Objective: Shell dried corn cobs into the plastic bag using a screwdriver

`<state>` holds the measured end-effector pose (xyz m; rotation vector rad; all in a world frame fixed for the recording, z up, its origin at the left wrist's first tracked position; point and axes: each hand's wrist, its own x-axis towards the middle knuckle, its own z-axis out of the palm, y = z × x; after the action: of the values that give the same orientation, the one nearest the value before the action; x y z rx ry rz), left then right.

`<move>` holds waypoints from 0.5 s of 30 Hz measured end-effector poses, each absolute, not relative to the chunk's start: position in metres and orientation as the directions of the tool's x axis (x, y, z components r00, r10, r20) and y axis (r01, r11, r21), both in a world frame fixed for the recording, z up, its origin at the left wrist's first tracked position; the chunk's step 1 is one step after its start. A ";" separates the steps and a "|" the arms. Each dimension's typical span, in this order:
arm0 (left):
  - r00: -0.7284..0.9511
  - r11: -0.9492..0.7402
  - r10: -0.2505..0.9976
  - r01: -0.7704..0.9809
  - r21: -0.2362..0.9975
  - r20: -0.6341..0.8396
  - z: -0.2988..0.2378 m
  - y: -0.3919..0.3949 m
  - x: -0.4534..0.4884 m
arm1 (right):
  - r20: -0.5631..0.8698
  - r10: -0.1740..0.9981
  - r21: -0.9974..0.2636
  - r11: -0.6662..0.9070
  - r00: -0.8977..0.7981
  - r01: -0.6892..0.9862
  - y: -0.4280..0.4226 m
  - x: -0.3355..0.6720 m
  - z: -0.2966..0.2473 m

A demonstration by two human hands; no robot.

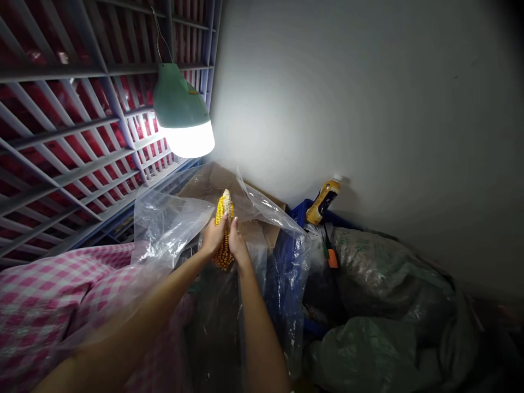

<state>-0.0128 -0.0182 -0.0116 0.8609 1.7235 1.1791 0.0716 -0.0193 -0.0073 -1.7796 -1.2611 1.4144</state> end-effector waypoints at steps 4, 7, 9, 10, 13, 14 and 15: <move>-0.415 0.319 0.882 0.181 0.930 -0.222 -0.008 -0.023 -0.013 | -0.351 0.912 -0.778 -0.410 0.211 0.476 -0.021 0.055 -0.009; -0.380 0.262 0.902 0.100 0.960 -0.206 -0.012 -0.023 -0.013 | -0.312 0.911 -0.804 -0.405 0.271 0.436 -0.020 0.059 -0.020; -0.334 0.216 0.921 0.005 0.976 -0.202 -0.013 -0.022 -0.012 | -0.301 0.914 -0.825 -0.392 0.270 0.406 -0.017 0.067 -0.025; -0.307 0.199 0.929 -0.052 0.979 -0.205 -0.014 -0.020 -0.011 | -0.313 0.915 -0.836 -0.392 0.254 0.383 -0.015 0.072 -0.026; -0.253 0.196 0.935 -0.218 0.956 -0.249 -0.012 -0.017 -0.009 | -0.396 0.907 -0.858 -0.421 0.141 0.295 -0.008 0.088 -0.024; -0.258 0.210 0.927 -0.243 0.947 -0.272 -0.011 -0.016 -0.009 | -0.418 0.902 -0.859 -0.432 0.109 0.275 -0.007 0.093 -0.021; -0.275 0.225 0.917 -0.243 0.943 -0.290 -0.010 -0.016 -0.009 | -0.423 0.902 -0.862 -0.431 0.088 0.268 -0.005 0.096 -0.018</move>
<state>-0.0088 -0.0156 -0.0103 0.6955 1.3832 1.3149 0.0956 -0.0055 -0.0185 -1.7735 -1.1530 1.3631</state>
